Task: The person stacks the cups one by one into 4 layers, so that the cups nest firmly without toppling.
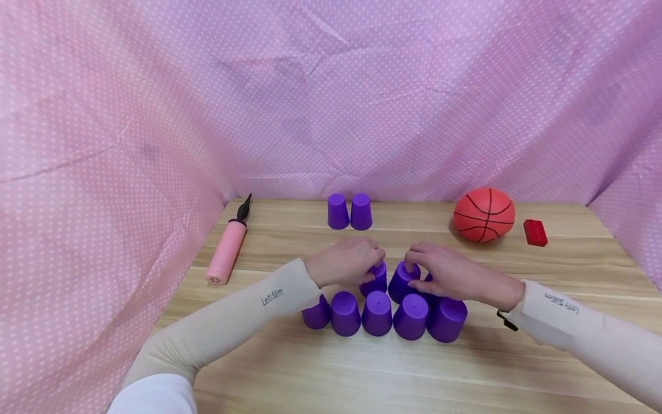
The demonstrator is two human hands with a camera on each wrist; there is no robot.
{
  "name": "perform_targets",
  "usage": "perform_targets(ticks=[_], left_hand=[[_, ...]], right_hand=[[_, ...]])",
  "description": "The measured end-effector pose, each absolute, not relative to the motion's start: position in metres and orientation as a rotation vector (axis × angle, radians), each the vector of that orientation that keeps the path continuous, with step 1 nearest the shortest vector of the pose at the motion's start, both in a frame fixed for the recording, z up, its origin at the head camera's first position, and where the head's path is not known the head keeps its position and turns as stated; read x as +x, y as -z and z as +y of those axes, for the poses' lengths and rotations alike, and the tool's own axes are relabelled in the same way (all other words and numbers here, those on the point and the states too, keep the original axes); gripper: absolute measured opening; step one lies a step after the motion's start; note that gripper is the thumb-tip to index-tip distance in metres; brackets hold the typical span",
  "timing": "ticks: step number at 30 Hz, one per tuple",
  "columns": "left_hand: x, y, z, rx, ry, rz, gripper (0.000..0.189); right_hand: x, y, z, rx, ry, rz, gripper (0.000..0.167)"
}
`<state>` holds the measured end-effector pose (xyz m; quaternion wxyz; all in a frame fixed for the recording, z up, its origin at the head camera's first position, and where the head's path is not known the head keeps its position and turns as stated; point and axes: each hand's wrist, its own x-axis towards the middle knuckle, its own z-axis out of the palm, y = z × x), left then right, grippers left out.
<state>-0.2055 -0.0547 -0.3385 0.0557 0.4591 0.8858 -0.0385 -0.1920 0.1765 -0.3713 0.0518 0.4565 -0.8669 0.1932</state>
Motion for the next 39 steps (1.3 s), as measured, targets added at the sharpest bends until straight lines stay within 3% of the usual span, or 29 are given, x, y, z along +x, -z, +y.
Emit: perform_targets(ticks=[19, 28, 39], left_hand=[[-0.29, 0.34, -0.043, 1.38, -0.167, 2.932, 0.023], [-0.329, 0.346, -0.02, 1.191, -0.107, 2.979, 0.024], [-0.35, 0.364, -0.01, 1.054, -0.095, 2.961, 0.025]], right_hand=[[-0.231, 0.325, 0.184, 0.904, -0.482, -2.686, 0.023], [-0.273, 0.334, 0.18, 0.794, -0.544, -2.798, 0.015], [-0.307, 0.353, 0.177, 0.694, -0.509, -2.914, 0.011]])
